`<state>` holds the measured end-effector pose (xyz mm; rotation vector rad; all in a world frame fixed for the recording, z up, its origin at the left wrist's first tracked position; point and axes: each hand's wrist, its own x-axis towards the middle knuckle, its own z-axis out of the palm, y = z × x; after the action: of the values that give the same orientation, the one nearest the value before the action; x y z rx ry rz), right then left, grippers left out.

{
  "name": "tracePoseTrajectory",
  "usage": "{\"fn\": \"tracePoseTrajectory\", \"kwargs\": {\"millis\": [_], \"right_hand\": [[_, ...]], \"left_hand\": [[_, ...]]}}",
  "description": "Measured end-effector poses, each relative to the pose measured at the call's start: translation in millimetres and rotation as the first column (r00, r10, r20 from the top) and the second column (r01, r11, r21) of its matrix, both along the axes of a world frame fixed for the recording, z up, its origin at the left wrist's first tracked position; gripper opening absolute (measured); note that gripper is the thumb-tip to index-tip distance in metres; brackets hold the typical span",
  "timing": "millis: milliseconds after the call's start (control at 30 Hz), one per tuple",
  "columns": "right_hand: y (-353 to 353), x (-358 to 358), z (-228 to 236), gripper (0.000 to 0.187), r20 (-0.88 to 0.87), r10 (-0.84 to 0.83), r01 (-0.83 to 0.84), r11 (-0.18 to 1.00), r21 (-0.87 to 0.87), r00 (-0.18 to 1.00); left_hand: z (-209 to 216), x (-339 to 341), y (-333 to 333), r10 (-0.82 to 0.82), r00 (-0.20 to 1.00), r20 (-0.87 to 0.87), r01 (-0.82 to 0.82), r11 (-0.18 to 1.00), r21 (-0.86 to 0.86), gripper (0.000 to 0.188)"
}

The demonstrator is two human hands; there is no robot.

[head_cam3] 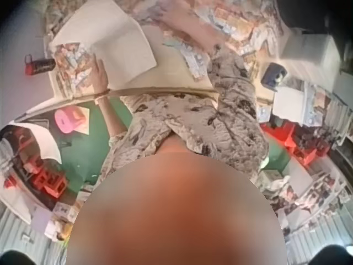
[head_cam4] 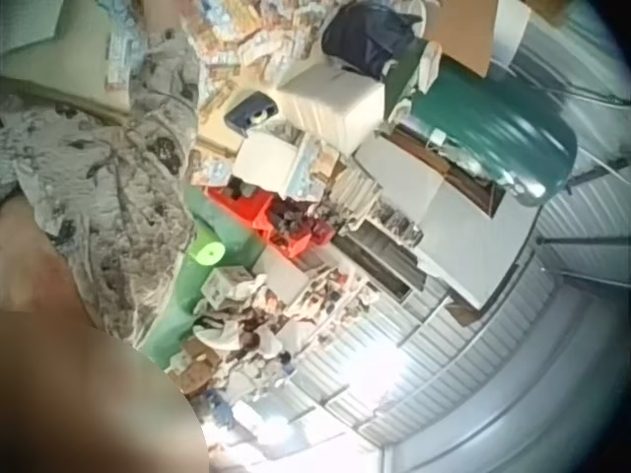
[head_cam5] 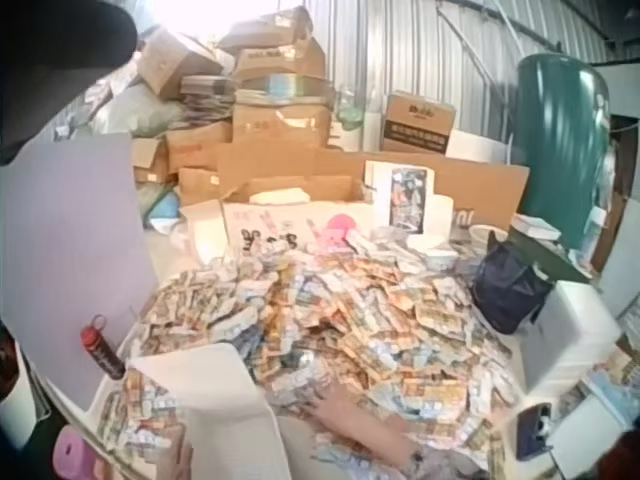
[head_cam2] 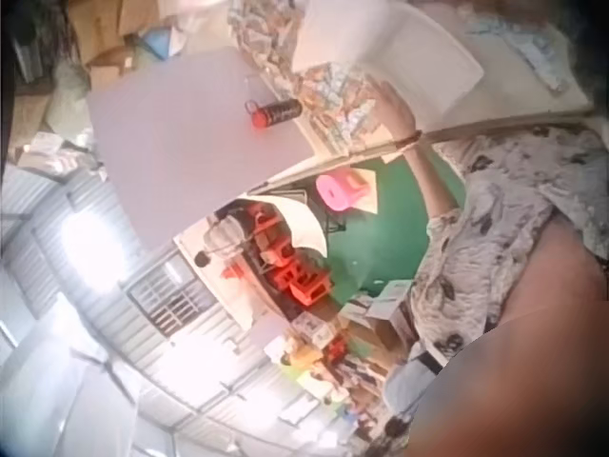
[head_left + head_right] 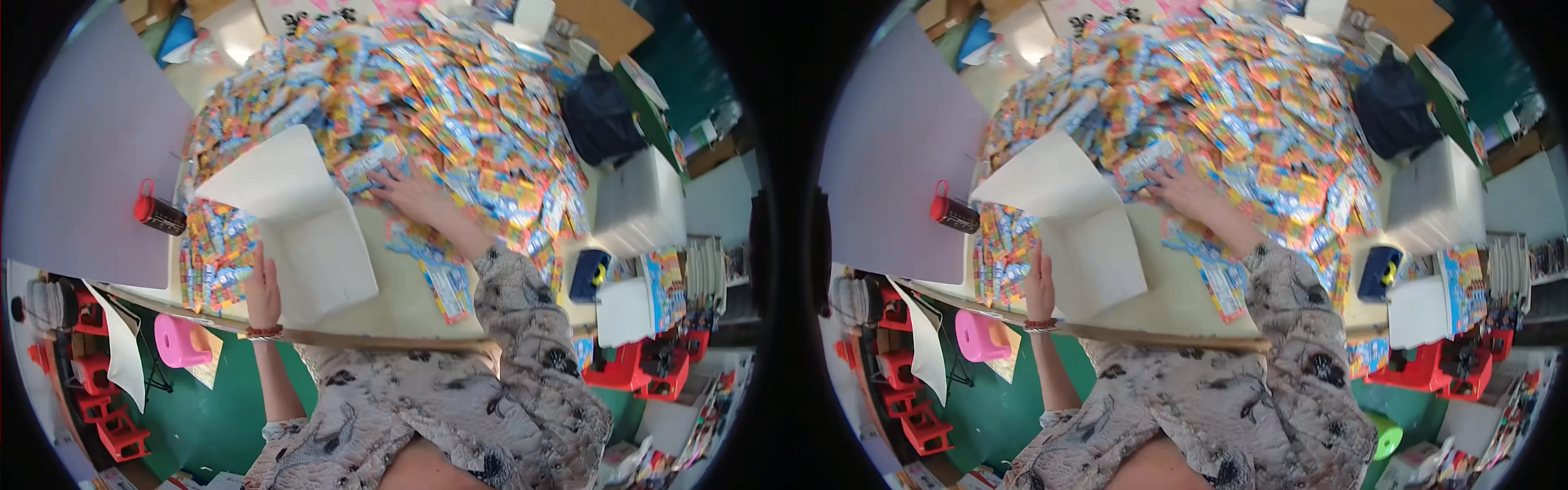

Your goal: Organizing snack sachets into stacks and packing them into cardboard boxes.

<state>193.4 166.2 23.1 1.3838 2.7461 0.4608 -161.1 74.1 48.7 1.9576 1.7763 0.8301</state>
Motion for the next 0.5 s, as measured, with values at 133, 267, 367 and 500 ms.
{"fn": "tracePoseTrajectory", "kwargs": {"millis": [133,267,367,500], "right_hand": [[-39,19,19,0.055,-0.274,0.026,-0.075,0.983,-0.168,0.961],[-77,74,16,0.043,-0.729,-0.087,0.112,0.994,-0.015,0.678],[-117,113,26,0.040,-0.826,-0.462,0.280,0.880,-0.384,0.322],[-140,128,33,0.055,-0.653,-0.604,0.461,0.789,-0.407,0.457]], "left_hand": [[-1,11,-3,0.016,0.994,0.107,-0.028,0.993,0.117,0.049],[57,64,-25,0.108,0.946,0.305,-0.241,0.862,0.446,0.038],[52,99,-71,-0.281,0.933,0.226,0.157,0.881,0.447,0.028],[28,187,-93,-0.609,0.652,0.452,0.668,0.743,0.037,0.051]]}}
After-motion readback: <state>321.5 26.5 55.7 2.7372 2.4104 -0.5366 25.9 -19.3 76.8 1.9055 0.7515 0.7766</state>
